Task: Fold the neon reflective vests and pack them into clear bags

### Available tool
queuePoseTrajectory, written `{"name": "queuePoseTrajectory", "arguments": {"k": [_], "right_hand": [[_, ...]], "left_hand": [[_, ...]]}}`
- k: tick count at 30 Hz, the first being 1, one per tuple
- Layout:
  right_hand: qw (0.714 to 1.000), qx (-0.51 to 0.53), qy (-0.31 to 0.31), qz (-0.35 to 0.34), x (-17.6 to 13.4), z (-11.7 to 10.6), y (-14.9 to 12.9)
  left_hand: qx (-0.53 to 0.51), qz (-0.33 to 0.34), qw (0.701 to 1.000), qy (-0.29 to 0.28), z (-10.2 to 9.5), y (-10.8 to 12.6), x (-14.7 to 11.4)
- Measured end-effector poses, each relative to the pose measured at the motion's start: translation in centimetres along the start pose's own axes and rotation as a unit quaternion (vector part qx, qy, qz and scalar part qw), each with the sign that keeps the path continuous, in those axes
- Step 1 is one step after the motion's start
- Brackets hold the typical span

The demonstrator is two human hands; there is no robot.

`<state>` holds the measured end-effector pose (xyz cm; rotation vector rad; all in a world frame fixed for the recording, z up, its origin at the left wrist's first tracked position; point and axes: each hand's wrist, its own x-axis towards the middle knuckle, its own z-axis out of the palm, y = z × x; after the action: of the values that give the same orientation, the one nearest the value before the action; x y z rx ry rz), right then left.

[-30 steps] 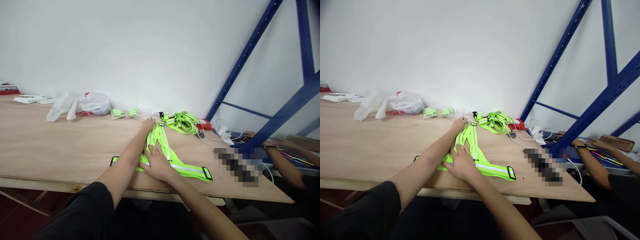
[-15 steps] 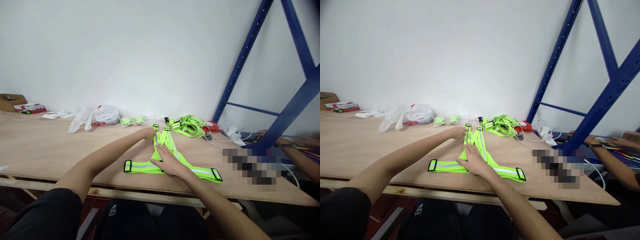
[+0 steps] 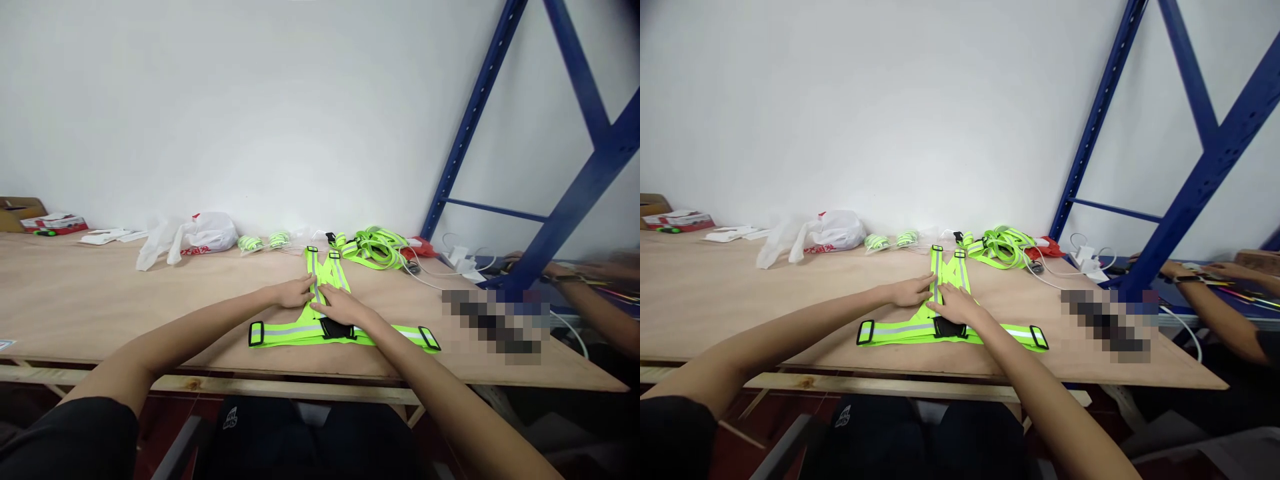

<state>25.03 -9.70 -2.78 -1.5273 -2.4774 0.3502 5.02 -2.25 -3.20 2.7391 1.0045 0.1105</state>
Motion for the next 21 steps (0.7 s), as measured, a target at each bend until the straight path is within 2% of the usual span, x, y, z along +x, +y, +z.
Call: {"name": "queuePoseTrajectory", "arguments": {"k": [3, 6, 9, 11, 15, 21], "right_hand": [[0.999, 0.02, 0.024, -0.022, 0.3, 0.3, 0.5], [0.991, 0.072, 0.101, -0.044, 0.7, 0.6, 1.4], [0.979, 0.095, 0.182, -0.016, 1.0, 0.9, 2.4], [0.975, 0.085, 0.205, 0.016, 1.0, 1.1, 3.1], [0.979, 0.063, 0.186, 0.052, 1.0, 1.8, 4.1], [0.988, 0.041, 0.142, 0.047, 1.3, 2.1, 4.3]], "left_hand": [[-0.017, 0.006, 1.0, 0.006, 0.4, -0.2, -0.2], [-0.026, 0.012, 1.0, 0.007, 0.7, -0.2, -0.4], [-0.023, 0.02, 0.999, 0.009, 1.0, 0.1, -0.4], [-0.014, 0.02, 1.0, 0.007, 1.0, 0.6, -0.4], [0.012, -0.012, 1.0, -0.021, 0.4, 1.9, -0.1], [0.026, -0.069, 0.995, -0.069, -1.1, 3.4, 1.9]]}}
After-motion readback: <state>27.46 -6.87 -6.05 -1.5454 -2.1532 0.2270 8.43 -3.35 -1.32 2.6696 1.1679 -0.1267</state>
